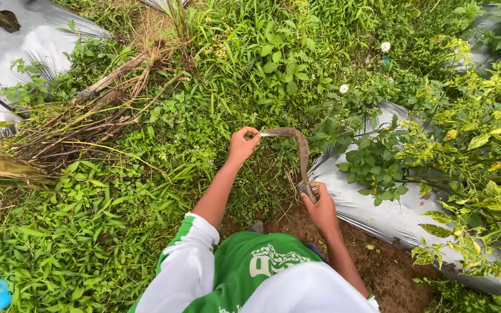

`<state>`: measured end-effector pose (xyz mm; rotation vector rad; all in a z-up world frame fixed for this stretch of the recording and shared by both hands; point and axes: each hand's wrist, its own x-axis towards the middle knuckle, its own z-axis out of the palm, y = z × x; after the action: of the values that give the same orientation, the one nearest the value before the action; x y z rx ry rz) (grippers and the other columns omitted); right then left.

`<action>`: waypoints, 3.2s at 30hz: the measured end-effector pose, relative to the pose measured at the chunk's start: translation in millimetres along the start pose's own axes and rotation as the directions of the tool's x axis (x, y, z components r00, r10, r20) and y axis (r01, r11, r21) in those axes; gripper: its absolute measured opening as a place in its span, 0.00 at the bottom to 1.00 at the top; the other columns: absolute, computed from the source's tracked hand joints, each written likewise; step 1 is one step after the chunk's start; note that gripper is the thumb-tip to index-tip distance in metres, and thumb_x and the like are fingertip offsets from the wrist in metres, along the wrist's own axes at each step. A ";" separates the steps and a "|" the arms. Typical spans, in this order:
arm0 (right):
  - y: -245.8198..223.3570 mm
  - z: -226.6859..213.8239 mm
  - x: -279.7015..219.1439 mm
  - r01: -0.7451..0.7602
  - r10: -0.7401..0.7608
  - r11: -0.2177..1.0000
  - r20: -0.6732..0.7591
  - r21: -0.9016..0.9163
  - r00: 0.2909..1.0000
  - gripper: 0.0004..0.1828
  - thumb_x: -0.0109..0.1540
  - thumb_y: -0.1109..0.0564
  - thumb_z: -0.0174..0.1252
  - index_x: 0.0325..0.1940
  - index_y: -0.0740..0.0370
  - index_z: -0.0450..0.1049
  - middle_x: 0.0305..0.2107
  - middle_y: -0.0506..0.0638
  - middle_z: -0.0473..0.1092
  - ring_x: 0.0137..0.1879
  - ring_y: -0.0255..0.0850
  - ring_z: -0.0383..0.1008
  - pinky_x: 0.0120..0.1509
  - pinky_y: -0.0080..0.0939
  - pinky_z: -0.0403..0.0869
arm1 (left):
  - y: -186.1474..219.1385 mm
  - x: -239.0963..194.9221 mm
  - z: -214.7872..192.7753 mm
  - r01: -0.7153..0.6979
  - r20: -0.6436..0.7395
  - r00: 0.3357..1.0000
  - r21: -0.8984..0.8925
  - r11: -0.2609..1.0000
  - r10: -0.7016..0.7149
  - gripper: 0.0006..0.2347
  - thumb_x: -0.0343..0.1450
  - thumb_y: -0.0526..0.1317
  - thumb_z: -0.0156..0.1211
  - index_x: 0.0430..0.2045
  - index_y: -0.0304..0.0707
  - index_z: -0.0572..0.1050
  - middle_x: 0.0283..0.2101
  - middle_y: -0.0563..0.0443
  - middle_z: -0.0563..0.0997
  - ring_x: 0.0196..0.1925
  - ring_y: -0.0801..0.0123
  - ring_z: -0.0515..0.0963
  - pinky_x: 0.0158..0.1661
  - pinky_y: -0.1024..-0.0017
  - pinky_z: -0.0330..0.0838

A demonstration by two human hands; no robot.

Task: Weeding a garden bed by cutting vegetation with a sickle and pulling weeds by hand

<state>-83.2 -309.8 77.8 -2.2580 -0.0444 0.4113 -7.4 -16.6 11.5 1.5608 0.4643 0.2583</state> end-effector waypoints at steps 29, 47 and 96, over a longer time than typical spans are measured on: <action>43.6 -7.8 23.0 -0.063 0.067 0.983 -0.016 0.172 0.998 0.20 0.66 0.54 0.56 0.59 0.66 0.65 0.22 0.56 0.74 0.19 0.44 0.75 0.31 0.44 0.74 | -82.0 3.0 -34.0 0.124 0.027 0.991 0.223 0.967 -0.134 0.18 0.67 0.37 0.76 0.47 0.31 0.76 0.38 0.46 0.84 0.39 0.62 0.84 0.39 0.60 0.78; 12.8 -8.7 15.1 -0.048 0.045 0.978 0.023 0.205 0.999 0.20 0.65 0.57 0.59 0.60 0.66 0.67 0.27 0.60 0.75 0.20 0.42 0.74 0.34 0.44 0.74 | 1.8 -32.8 -36.9 0.185 -0.033 0.983 0.220 0.958 -0.182 0.14 0.78 0.40 0.60 0.56 0.33 0.73 0.44 0.43 0.87 0.50 0.60 0.86 0.51 0.61 0.79; -12.9 -9.5 6.5 0.127 -0.130 0.911 -0.019 0.392 0.991 0.23 0.65 0.62 0.61 0.61 0.67 0.61 0.44 0.64 0.67 0.33 0.43 0.76 0.33 0.39 0.81 | 63.6 -50.6 26.8 -0.650 0.155 0.731 0.453 0.610 0.664 0.31 0.72 0.26 0.51 0.73 0.38 0.52 0.73 0.36 0.58 0.78 0.45 0.55 0.74 0.40 0.48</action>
<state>-72.8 -307.1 91.3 -1.8438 -0.1051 0.3246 -32.1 -62.6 79.4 2.1957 -0.0784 0.7895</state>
